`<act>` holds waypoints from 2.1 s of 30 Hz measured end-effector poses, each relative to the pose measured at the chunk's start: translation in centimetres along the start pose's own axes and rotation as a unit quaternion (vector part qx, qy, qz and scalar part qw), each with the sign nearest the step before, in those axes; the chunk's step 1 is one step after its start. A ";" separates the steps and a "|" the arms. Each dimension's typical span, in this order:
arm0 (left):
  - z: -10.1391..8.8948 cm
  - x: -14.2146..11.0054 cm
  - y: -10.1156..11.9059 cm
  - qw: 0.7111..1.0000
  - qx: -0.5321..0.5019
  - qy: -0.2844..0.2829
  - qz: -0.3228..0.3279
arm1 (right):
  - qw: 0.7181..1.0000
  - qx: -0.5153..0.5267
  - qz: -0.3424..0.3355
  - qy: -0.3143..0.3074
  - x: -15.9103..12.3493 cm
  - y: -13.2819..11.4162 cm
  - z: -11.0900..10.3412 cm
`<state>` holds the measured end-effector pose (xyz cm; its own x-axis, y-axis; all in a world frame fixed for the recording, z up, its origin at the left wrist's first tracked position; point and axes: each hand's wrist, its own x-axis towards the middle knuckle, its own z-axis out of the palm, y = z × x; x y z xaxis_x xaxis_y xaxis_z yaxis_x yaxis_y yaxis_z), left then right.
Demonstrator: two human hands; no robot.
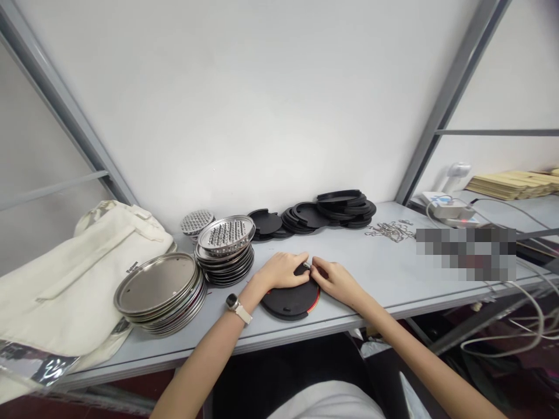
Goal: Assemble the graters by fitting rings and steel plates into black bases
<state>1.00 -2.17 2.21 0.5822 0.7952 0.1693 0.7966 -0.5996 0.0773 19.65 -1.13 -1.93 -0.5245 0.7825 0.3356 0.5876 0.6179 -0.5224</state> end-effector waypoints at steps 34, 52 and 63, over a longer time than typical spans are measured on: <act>1.0 0.4 -0.9 0.972 -0.228 0.034 -0.039 | 0.999 -0.034 -0.025 0.006 -0.1 0.4 0.3; 0.4 -0.1 -0.8 0.996 -0.063 0.052 -0.026 | 1.000 -0.001 -0.002 0.012 0.1 0.3 0.1; 0.1 -0.1 -0.5 1.000 -0.001 0.014 0.028 | 1.000 0.004 0.009 0.027 0.1 0.1 -0.1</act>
<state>0.53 -1.96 2.02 0.6206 0.7580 0.2006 0.7627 -0.6430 0.0699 19.72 -1.01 -1.85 -0.4793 0.7972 0.3671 0.5922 0.6025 -0.5351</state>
